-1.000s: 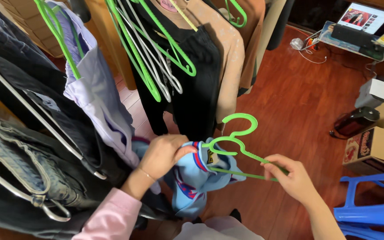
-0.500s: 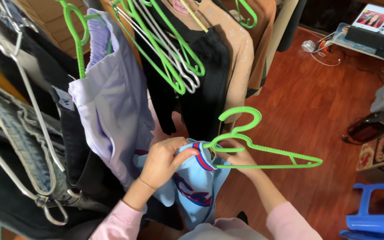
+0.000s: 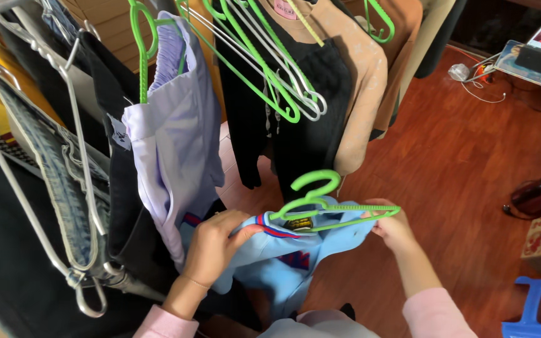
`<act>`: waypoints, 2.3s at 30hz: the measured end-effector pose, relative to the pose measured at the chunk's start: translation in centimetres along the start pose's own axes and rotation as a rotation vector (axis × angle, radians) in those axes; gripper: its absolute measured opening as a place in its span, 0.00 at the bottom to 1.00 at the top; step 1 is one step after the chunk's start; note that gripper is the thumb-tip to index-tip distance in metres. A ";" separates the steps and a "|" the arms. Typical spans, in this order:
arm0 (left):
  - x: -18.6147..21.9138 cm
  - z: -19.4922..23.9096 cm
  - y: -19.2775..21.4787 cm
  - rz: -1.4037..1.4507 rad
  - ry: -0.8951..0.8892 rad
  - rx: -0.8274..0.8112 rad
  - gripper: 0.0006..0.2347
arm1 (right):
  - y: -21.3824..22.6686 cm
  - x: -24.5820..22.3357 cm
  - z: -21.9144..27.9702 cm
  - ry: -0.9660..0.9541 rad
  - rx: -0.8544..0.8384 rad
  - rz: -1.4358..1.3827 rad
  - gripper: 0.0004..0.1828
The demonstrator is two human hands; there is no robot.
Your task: The person opens cardboard boxes on a wooden table, removes folded clothes wrapped in plastic, and places them on a clothes rack. The person handles a light blue shirt and a black shirt, unwraps them, and hangs them on green hangers.
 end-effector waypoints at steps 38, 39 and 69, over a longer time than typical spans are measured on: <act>3.9 -4.9 -1.5 -0.204 -0.338 0.162 0.10 | 0.6 -11.6 19.7 1.021 -0.074 0.698 0.07; 4.0 -5.2 -1.2 -0.144 -0.310 0.110 0.10 | 1.5 -11.0 18.7 1.002 -0.035 0.642 0.07; -0.9 -9.4 8.9 -0.206 0.151 0.584 0.37 | -10.9 -8.6 23.0 0.173 -0.544 0.468 0.14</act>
Point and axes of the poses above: each hand's wrist, its own z-axis away from the middle knuckle, its own y-axis out of the back of the hand, x = y × z, the point moved 5 cm from there along -z, towards the middle knuckle, and after that the axes turned 8 degrees about -y, right-handed, at the moved point
